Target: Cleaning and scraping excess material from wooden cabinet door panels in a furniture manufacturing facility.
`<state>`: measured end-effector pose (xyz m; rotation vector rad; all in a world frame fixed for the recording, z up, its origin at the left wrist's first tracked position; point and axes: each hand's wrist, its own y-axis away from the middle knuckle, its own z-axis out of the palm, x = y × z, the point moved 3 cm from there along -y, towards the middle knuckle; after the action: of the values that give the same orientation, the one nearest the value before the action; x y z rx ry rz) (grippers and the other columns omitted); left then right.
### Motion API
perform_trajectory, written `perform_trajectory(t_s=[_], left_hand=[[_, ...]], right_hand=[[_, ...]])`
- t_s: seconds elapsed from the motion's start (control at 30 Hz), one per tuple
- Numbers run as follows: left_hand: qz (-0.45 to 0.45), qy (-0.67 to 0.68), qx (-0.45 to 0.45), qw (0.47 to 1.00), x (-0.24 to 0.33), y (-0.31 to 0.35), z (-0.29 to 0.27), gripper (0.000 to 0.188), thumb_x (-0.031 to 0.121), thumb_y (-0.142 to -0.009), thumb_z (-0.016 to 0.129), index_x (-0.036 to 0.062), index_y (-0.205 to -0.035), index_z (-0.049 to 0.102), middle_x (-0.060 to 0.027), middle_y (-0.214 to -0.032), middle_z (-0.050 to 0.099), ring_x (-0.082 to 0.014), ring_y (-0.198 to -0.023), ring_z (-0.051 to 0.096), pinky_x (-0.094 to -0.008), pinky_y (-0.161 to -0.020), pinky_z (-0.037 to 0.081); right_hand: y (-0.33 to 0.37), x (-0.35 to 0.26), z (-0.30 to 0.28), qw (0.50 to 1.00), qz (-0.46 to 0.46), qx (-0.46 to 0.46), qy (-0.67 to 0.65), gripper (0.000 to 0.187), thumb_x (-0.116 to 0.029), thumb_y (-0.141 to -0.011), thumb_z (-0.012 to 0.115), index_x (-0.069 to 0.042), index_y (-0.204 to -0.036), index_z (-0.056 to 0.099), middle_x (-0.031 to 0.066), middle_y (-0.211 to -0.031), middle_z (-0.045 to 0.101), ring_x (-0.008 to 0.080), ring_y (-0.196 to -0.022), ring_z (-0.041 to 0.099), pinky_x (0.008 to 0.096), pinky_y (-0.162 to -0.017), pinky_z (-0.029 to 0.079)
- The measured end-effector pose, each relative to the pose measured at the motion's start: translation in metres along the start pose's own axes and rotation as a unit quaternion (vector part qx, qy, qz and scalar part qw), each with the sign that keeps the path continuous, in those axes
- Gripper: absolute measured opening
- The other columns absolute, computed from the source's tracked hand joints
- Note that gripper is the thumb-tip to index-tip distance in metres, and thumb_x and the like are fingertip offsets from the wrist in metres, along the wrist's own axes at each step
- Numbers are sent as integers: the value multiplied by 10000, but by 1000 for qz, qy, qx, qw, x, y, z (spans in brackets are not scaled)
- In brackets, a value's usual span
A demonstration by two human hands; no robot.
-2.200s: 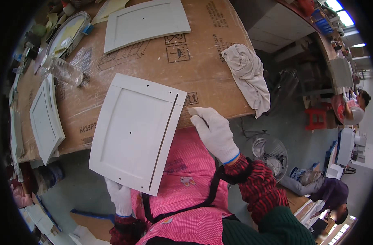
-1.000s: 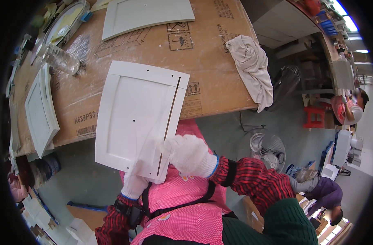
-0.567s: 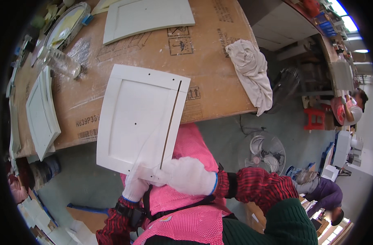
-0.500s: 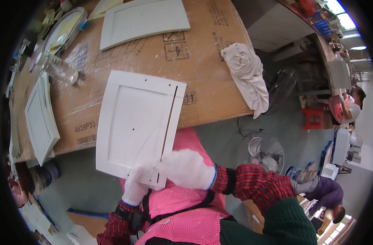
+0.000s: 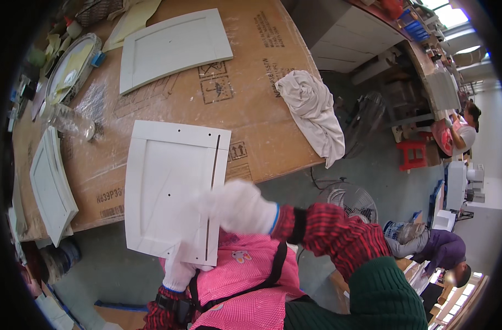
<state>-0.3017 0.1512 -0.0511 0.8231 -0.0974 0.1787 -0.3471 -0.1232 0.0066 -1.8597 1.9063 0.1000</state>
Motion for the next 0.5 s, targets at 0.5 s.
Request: perform_trajectory(t_s=[0.5], left_hand=[[34,-92,20,995,-10,-6,-65,350,296,-1017,658,81,-1291,618,-92,-1165,700,-263,-1061,704,-408,-864,583]], right_hand=[[-23,42,-25,993,92,56,42,193,-189,-950,694,-183,-1128,767,75,-834,656,253,-731,681,392,-617,539]])
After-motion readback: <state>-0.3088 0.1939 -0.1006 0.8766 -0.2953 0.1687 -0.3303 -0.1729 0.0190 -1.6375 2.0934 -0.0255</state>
